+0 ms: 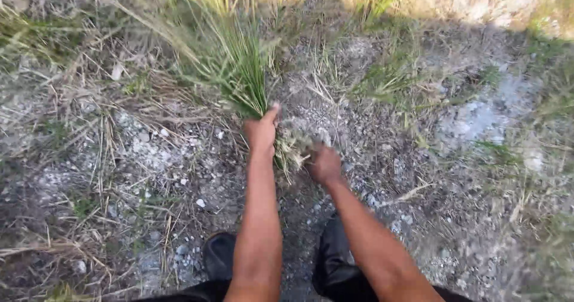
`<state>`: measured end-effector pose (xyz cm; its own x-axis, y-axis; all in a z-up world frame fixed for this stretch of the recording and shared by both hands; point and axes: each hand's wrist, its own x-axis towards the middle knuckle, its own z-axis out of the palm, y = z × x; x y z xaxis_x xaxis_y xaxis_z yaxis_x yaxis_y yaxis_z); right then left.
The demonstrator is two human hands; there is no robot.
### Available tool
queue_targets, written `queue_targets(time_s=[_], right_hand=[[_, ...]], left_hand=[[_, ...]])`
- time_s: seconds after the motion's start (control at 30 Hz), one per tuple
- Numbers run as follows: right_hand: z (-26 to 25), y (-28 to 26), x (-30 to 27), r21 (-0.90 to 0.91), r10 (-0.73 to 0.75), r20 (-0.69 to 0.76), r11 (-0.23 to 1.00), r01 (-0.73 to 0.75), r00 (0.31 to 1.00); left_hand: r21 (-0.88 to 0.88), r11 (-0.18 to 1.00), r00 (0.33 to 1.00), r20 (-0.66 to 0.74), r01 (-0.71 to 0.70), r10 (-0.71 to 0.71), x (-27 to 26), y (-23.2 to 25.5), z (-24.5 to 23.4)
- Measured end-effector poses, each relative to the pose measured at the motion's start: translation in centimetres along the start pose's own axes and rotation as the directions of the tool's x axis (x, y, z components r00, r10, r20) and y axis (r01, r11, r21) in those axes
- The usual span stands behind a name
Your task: Gathering pulled or cut grass into a bucket and carrying it to a waste pile.
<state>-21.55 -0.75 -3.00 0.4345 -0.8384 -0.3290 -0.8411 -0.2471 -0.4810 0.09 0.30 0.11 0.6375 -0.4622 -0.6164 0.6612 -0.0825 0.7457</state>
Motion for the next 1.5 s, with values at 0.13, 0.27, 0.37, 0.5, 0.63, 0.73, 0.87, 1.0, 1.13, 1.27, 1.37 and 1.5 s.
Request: queue_targets(time_s=[0.13,0.27,0.37,0.5,0.63,0.73,0.87,1.0,1.13,1.27,1.37,1.5], right_hand=[[-5.2,-0.7,-4.0,-0.159,0.121,-0.213,0.975,-0.156,0.97],[-9.1,-2.7,3.4,-0.063,-0.173,-0.408,0.985,0.162,0.896],[-9.3,-2.8,2.7,-0.029,-0.186,-0.361,0.982,0.188,0.914],[-10.3,-5.5,4.8,0.48,-0.261,-0.125,0.829,0.289,0.957],[-6.3,0.0,6.6,0.239,-0.358,-0.253,0.877,0.416,0.899],[-2.8,7.0,9.3,0.295,0.144,-0.377,0.955,-0.029,0.915],[-5.4,5.9,9.2,0.233,0.292,-0.474,0.951,-0.201,0.831],[-5.8,6.7,12.4,-0.048,0.085,-0.606,0.989,-0.143,0.791],[-4.6,9.2,16.7,-0.154,-0.066,-0.621,0.987,-0.039,0.781],[-4.2,9.3,20.4,-0.126,-0.047,-0.591,0.991,-0.034,0.805],[-3.6,8.8,21.0,-0.087,-0.056,-0.604,0.996,0.005,0.795],[-4.8,5.0,20.1,0.274,0.116,-0.604,0.959,0.068,0.788]], left_hand=[[-0.184,0.959,0.958,0.227,0.217,-0.173,-3.4,4.0,0.9],[-0.327,0.931,0.971,0.118,-0.161,0.209,-1.7,7.5,4.0],[-0.341,0.919,0.962,0.115,-0.195,0.247,-0.8,6.5,0.8],[-0.389,0.833,0.906,-0.011,-0.394,0.424,-3.3,13.4,-2.8],[-0.391,0.814,0.901,-0.13,-0.429,0.413,-2.8,13.7,-5.9],[-0.578,0.703,0.904,-0.17,-0.414,0.393,-2.2,11.6,-5.3],[-0.448,0.745,0.861,-0.375,-0.493,0.344,0.6,2.9,-3.6],[-0.018,0.917,0.821,-0.454,-0.398,0.347,3.4,-4.5,-5.5],[0.276,0.936,0.853,-0.413,-0.217,0.319,4.1,-3.4,-6.2],[0.75,0.644,0.909,-0.15,-0.152,0.389,5.3,-1.8,-5.3],[0.898,0.44,0.981,-0.075,-0.012,0.179,1.9,0.8,-2.3],[0.97,0.241,1.0,0.024,-0.02,-0.011,-2.8,3.1,1.4]])
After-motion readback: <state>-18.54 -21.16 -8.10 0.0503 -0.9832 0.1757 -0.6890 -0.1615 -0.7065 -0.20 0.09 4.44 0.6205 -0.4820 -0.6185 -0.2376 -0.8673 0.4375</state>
